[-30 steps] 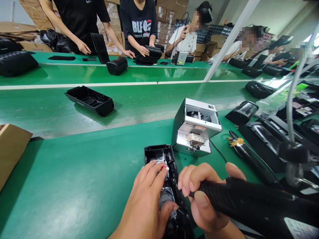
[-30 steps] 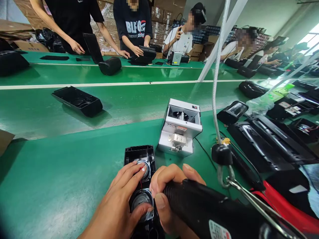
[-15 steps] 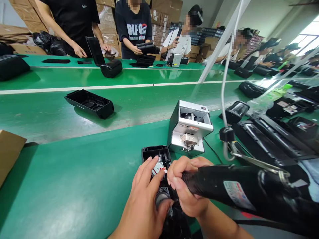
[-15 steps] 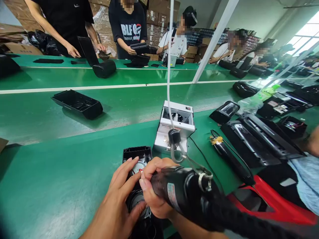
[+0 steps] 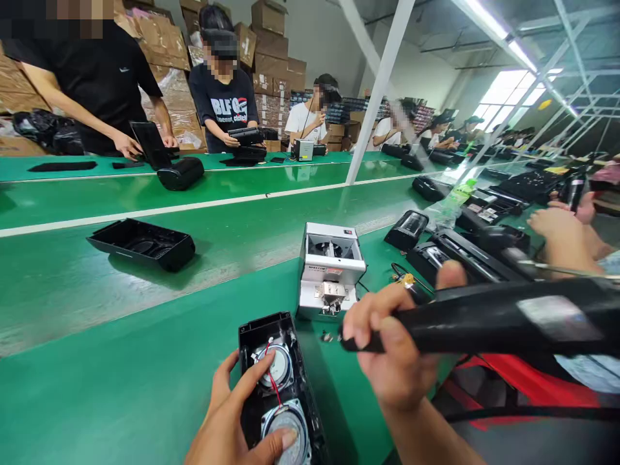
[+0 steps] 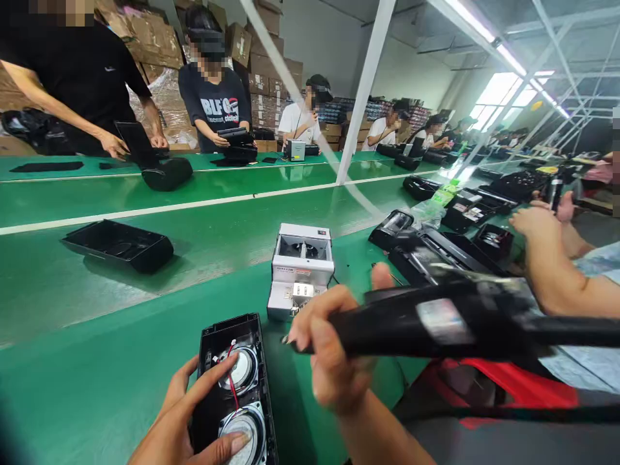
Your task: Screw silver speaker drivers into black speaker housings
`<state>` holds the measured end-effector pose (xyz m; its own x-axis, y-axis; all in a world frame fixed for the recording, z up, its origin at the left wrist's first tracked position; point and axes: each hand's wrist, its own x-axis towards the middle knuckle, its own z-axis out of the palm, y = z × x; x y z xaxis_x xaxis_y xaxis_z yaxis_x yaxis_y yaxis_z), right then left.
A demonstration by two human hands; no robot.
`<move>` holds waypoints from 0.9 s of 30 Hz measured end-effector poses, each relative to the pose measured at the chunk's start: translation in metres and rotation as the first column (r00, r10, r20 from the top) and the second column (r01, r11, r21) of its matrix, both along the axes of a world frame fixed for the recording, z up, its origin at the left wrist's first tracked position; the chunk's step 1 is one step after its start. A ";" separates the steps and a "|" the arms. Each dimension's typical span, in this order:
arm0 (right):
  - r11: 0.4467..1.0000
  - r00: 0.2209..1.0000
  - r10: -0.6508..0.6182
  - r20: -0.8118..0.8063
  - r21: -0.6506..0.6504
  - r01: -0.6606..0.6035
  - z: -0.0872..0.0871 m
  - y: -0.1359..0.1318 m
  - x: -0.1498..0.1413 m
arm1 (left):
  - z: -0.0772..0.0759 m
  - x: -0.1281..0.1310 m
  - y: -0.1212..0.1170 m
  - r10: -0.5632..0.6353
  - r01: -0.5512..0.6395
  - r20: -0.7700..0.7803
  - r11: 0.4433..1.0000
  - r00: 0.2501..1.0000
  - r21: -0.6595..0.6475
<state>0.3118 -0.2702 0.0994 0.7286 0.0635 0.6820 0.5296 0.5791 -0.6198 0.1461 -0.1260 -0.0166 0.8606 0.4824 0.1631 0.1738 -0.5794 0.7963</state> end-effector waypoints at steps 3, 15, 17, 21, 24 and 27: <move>0.983 0.980 -0.178 0.090 -0.031 0.182 0.020 -0.004 0.032 | 0.002 0.006 -0.004 0.053 -0.050 0.026 0.994 0.998 -0.097; 0.947 0.983 0.054 -0.175 -0.303 -0.106 0.009 0.010 0.039 | 0.044 0.028 0.003 -0.064 0.018 -0.209 0.977 0.976 -0.214; 0.951 0.961 0.144 -0.235 -0.237 -0.200 0.016 0.003 0.017 | 0.045 0.026 0.005 -0.100 0.039 -0.262 0.973 0.960 -0.228; 0.978 0.970 0.177 -0.168 -0.077 -0.192 0.018 -0.002 -0.018 | 0.047 0.027 0.007 -0.119 0.040 -0.325 0.970 0.938 -0.239; 0.973 0.964 0.196 -0.180 -0.085 -0.214 0.005 0.008 -0.025 | 0.042 0.026 0.008 -0.119 0.049 -0.303 0.972 0.946 -0.230; 0.961 0.949 0.230 -0.218 -0.105 -0.257 -0.011 0.018 -0.019 | 0.033 0.022 0.011 -0.146 0.096 -0.250 0.974 0.957 -0.203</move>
<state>0.2930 -0.2524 0.0883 0.8011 0.3345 0.4963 0.2388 0.5817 -0.7775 0.1685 -0.1145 0.0165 0.9146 0.3721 -0.1585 0.3283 -0.4541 0.8283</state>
